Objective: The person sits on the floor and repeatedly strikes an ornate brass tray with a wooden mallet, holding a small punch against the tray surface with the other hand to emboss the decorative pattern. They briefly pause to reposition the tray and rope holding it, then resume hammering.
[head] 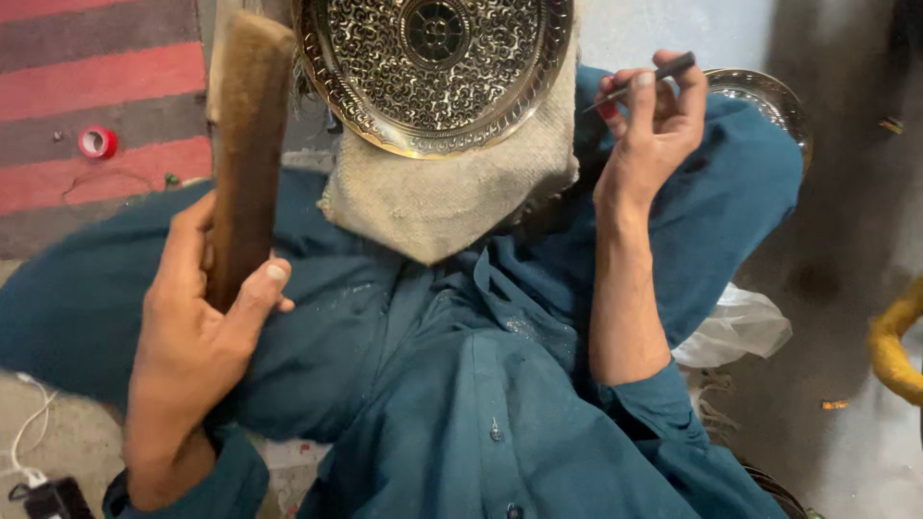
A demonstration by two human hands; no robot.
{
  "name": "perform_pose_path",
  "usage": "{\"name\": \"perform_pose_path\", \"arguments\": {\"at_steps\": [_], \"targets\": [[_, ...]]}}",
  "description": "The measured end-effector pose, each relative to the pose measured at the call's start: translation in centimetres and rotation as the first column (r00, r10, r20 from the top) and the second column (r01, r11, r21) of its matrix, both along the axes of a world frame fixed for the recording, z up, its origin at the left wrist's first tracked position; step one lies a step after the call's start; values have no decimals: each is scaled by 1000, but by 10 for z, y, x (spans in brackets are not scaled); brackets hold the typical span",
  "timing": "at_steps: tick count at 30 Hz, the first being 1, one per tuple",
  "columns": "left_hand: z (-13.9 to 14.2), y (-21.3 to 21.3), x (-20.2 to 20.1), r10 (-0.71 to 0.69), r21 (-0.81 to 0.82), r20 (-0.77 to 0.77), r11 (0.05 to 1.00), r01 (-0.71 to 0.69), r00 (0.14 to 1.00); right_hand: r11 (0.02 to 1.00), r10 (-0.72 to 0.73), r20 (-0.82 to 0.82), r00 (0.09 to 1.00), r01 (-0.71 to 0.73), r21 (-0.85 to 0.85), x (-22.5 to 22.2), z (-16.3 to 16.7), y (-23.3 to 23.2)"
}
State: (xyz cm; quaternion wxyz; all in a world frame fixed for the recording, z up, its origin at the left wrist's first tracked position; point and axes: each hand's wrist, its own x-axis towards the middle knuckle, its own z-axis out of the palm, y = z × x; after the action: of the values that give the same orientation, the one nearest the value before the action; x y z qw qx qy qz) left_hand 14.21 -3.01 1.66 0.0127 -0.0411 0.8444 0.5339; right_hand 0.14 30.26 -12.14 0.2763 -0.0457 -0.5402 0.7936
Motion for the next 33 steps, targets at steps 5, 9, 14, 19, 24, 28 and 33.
{"name": "perform_pose_path", "arguments": {"at_steps": [5,9,14,19,24,28,33], "targets": [[-1,8,1,-72,45,-18,996,73,997,999,16,2,1000,-16,43,1,12,-7],[-18,14,1,-93,-276,-1,957,90,996,997,-16,-34,999,18,69,0,14,-6],[-56,14,9,-76,-298,182,946,129,980,998,-48,-108,993,52,31,3,7,0],[-100,-18,14,-318,-155,488,885,440,813,971,-129,-109,986,148,188,-4,-5,-9],[-136,-31,6,-549,-254,272,751,609,790,953,-207,-108,972,225,204,-19,-23,-26],[-126,-28,-31,-364,-323,-29,885,336,931,926,-276,-71,959,285,246,-15,-33,-27],[-101,1,-101,-39,-264,-221,964,-21,975,867,-149,85,985,89,490,-4,-31,-19]]}}
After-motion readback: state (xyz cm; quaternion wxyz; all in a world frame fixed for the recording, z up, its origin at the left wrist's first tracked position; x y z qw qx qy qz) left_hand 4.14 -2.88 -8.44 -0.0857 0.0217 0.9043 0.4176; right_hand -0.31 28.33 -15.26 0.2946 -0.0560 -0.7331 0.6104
